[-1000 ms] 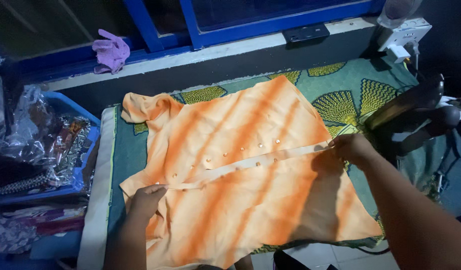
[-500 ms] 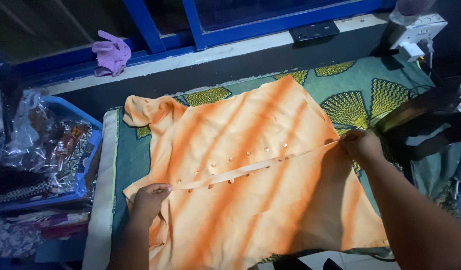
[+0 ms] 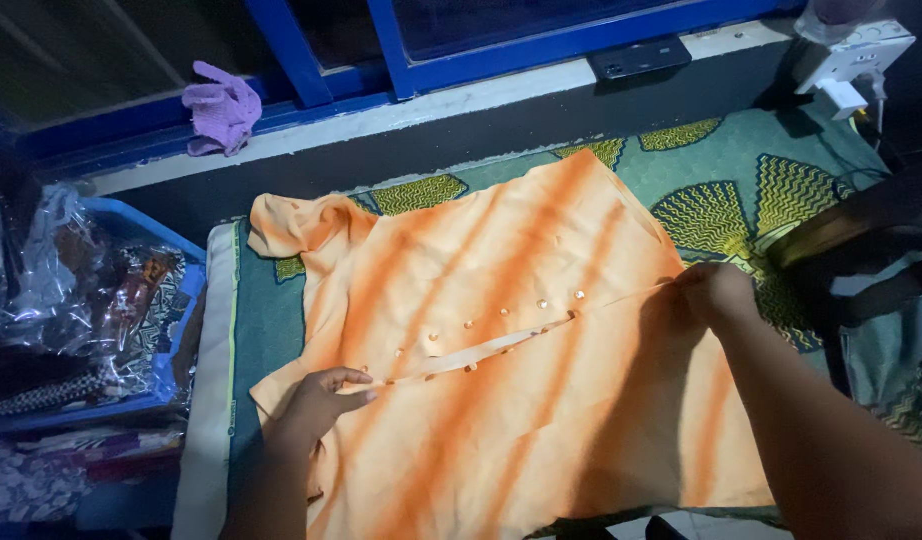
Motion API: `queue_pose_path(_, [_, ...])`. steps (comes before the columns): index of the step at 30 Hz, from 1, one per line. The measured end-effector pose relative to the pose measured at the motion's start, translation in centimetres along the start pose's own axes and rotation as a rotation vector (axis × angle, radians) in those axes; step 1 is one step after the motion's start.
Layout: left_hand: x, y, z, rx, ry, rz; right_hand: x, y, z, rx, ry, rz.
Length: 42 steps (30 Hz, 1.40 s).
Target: The person irons an orange button-up shirt on a patterned ironing board. They repeatedly lift, unfold, and reposition the shirt to smooth different sections, then use a steam iron to press the fabric.
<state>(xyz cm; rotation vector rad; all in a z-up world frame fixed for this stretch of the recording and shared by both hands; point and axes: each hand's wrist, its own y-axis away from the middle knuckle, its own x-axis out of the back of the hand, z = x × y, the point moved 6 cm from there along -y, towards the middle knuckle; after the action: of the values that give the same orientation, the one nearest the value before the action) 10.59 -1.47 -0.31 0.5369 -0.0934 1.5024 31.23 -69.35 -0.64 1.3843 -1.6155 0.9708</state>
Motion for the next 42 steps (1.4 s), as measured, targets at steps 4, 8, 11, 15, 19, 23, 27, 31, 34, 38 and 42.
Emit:
queue_pose_path(4, [0.3, 0.8, 2.2, 0.241, -0.207, 0.010, -0.1, -0.5, -0.3, 0.018, 0.044, -0.022])
queue_pose_path(8, [0.3, 0.6, 2.3, 0.301, -0.267, 0.037, 1.0, -0.1, -1.4, 0.016, 0.001, -0.019])
queue_pose_path(11, [-0.2, -0.1, 2.1, 0.151, -0.248, 0.085, 2.6, 0.5, -3.6, 0.056, 0.134, 0.019])
queue_pose_path(15, [-1.7, -1.3, 4.6, -0.113, -0.485, 0.168, 2.9, 1.0, -8.5, 0.113, -0.039, -0.072])
queue_pose_path(19, [-5.1, -1.7, 7.2, -0.031, -0.405, 0.014, 0.0, 2.7, -14.6, 0.223, -0.195, -0.278])
queue_pose_path(23, [-6.7, -1.2, 9.1, -0.005, -0.487, -0.073, -2.2, 4.9, -20.8, 0.689, -0.029, -0.386])
queue_pose_path(27, [-7.5, -1.1, 9.2, 0.024, -0.439, -0.052, -3.8, 7.0, -23.3, 0.791, 0.095, -0.328])
queue_pose_path(31, [-6.9, -1.0, 8.0, 0.067, -0.437, -0.039, -3.2, 7.5, -23.5, 0.701, 0.028, -0.387])
queue_pose_path(34, [-6.5, -0.8, 7.6, 0.004, -0.339, -0.038, -2.4, 7.5, -23.8, 0.607, -0.005, -0.414])
queue_pose_path(38, [-5.9, -0.6, 7.2, 0.034, -0.340, -0.034, -2.0, 7.8, -24.0, 0.537, 0.037, -0.492])
queue_pose_path(42, [-5.0, -0.1, 6.2, 0.216, -0.415, -0.066, -2.7, 8.0, -24.0, 0.575, 0.121, -0.483])
